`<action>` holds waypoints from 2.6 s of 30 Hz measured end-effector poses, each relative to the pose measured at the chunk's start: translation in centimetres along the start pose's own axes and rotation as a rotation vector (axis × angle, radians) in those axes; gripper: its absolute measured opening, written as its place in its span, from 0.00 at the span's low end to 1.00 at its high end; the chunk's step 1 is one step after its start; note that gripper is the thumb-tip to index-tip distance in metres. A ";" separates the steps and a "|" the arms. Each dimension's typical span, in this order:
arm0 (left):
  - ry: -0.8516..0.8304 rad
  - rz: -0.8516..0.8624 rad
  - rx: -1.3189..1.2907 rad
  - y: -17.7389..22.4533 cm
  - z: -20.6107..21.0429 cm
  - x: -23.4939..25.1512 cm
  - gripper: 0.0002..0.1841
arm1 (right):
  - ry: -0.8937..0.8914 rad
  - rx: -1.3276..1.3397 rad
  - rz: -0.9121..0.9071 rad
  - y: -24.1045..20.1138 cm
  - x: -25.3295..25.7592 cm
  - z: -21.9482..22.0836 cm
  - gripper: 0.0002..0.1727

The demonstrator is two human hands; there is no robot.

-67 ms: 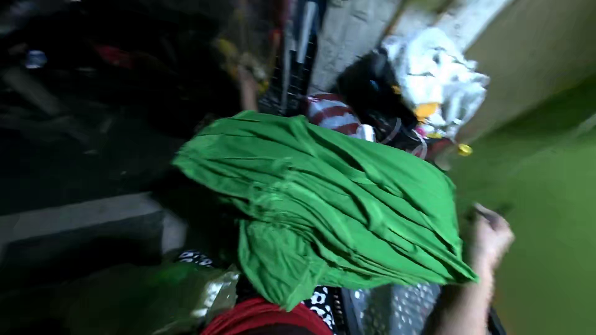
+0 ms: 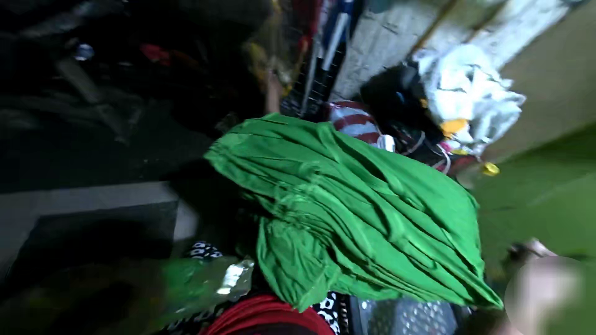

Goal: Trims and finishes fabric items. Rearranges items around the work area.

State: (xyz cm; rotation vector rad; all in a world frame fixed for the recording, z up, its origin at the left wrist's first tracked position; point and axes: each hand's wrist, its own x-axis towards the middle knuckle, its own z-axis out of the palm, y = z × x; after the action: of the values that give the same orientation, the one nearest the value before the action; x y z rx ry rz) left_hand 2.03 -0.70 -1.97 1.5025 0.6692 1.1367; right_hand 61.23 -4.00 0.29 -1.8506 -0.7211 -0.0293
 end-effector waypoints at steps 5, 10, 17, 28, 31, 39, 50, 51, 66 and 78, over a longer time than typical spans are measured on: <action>0.107 -0.050 -0.046 -3.5 6.3 2.1 0.03 | -0.386 0.541 -0.234 -8.5 -8.2 0.7 0.12; 0.164 0.114 -0.257 -4.8 11.2 3.6 0.02 | -1.243 0.732 -0.117 -13.0 -20.9 9.5 0.03; 0.393 0.146 -0.295 -5.1 9.6 2.5 0.07 | -1.569 0.795 0.232 -13.9 -26.4 15.5 0.04; 0.451 0.139 0.165 -2.4 5.8 2.2 0.05 | -1.704 0.858 0.429 -16.8 -27.0 17.5 0.12; 0.428 0.124 0.284 -1.1 4.7 3.5 0.03 | -1.744 0.861 0.422 -16.8 -26.9 18.4 0.12; 0.599 0.239 0.465 3.0 1.1 5.5 0.05 | -1.612 0.712 0.219 -14.6 -27.8 19.6 0.13; 0.309 0.004 0.169 0.4 1.9 3.0 0.06 | -0.947 0.679 -0.524 -15.3 -28.9 20.3 0.21; 0.266 0.022 0.162 0.4 2.2 2.7 0.05 | -0.977 0.629 -0.488 -16.0 -29.0 20.3 0.27; 0.217 -0.735 0.782 -8.5 6.8 1.3 0.12 | -1.343 0.467 -0.326 -15.3 -27.5 19.1 0.13; 0.288 -0.652 0.964 -8.8 2.7 2.4 0.20 | -1.270 0.403 -0.491 -13.8 -26.1 18.1 0.11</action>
State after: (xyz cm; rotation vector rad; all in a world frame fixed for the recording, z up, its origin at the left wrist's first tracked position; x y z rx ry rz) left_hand 6.80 2.54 -9.50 1.6624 1.9332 0.5041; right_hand 27.55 2.58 -4.52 -1.0975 -1.8582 0.9675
